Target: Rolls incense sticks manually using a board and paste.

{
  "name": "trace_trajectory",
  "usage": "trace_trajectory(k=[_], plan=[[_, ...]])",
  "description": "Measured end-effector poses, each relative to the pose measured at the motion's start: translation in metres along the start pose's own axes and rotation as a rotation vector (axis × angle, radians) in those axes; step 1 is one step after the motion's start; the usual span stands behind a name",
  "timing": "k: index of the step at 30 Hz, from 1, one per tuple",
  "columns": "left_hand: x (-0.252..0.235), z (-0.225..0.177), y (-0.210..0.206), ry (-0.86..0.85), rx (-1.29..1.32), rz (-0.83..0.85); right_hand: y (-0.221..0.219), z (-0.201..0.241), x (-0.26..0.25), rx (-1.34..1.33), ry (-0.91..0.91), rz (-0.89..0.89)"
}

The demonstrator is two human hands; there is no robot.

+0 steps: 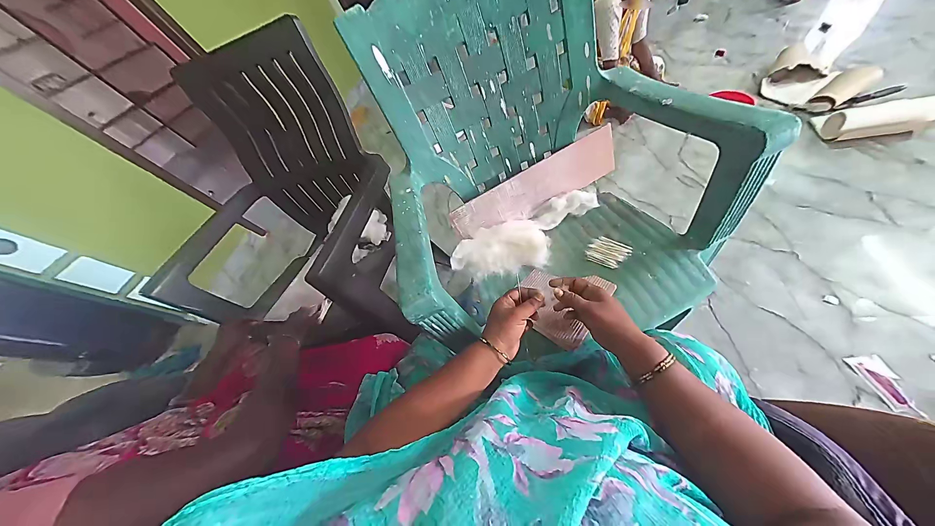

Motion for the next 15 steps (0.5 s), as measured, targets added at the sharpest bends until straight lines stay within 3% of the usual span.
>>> trace_trajectory(k=[3,9,15], plan=[[-0.003,0.002,0.001,-0.023,-0.039,0.0,-0.004,-0.004,-0.003,0.04,0.051,0.029],[-0.005,0.005,0.007,-0.049,-0.14,-0.029,0.002,-0.003,-0.007,0.115,0.103,-0.091],[-0.008,0.01,0.012,-0.037,-0.407,0.007,-0.001,0.002,-0.007,0.567,0.225,-0.107]])
Point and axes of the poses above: each hand's wrist, its own x-axis away from the middle knuckle, its own y-axis out of the back of the hand, z = x × y, the point moved 6 cm from there along -x, towards the middle knuckle, and after that the axes turned 6 degrees about -z, right-handed, at the moved point
